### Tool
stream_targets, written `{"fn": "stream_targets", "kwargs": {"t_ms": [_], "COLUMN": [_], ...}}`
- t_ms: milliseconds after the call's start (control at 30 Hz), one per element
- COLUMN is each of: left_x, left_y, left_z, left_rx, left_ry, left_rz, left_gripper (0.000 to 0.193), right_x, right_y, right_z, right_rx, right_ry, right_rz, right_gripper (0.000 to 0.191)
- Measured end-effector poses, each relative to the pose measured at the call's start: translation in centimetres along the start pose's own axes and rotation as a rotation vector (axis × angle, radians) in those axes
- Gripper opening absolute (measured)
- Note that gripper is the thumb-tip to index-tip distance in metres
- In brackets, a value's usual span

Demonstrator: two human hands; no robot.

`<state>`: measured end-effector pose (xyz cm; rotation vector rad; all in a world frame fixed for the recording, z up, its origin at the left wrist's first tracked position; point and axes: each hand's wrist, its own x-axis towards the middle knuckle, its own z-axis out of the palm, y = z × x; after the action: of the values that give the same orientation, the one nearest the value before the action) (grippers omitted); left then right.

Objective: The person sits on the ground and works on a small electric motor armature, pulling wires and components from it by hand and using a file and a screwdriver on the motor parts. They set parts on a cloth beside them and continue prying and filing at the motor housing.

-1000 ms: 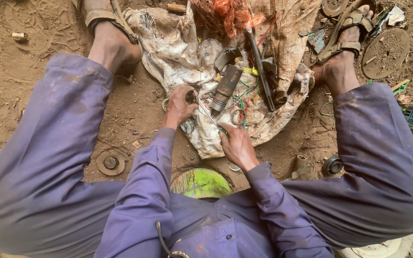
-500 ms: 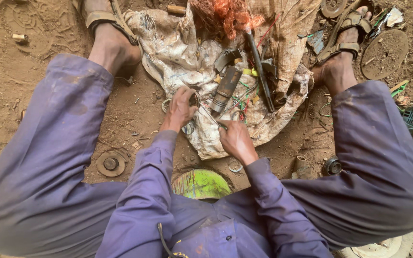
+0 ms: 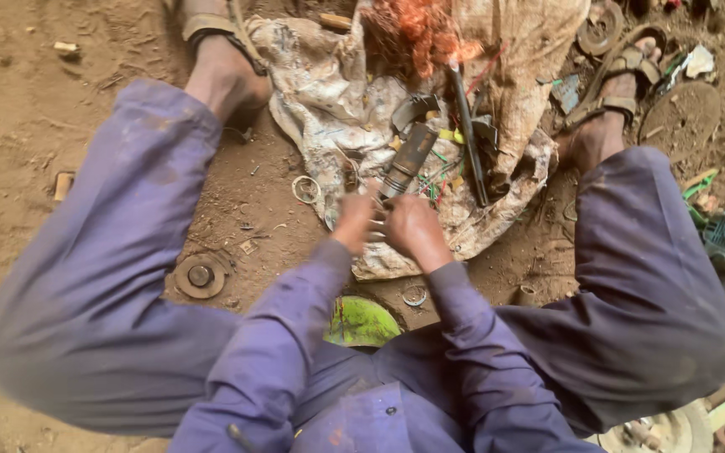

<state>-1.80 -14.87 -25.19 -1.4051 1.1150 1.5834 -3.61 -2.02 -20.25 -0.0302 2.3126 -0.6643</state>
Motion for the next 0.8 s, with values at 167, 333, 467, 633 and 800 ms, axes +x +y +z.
{"fn": "stream_targets", "kwargs": {"t_ms": [167,333,467,633,800], "left_x": [0.0,1.1,0.9,-0.9,1.2], "left_y": [-2.2,-2.3,-2.0,-2.1,-1.2], "left_z": [4.0,4.1,2.2,1.4,-1.8], "left_rx": [-0.215,-0.220,-0.269,0.085,0.628], "left_ry": [0.031,0.134,-0.039,-0.008,0.549], "left_rz": [0.169,0.191,0.178,0.294,0.805], "left_gripper": [0.042,0.040,0.039,0.041,0.011], "right_x": [1.6,2.1,1.6,1.7,1.9], "right_y": [1.2,3.0,2.0,2.3,1.6], "right_z": [-1.6,0.6,2.7,0.5,0.2], "right_rx": [0.383,0.546,0.085,0.515,0.296], "right_ry": [-0.253,-0.219,0.084,-0.268,-0.094], "right_rz": [0.318,0.288,-0.101,0.394,0.061], "right_gripper": [0.035,0.033,0.023,0.032,0.029]}}
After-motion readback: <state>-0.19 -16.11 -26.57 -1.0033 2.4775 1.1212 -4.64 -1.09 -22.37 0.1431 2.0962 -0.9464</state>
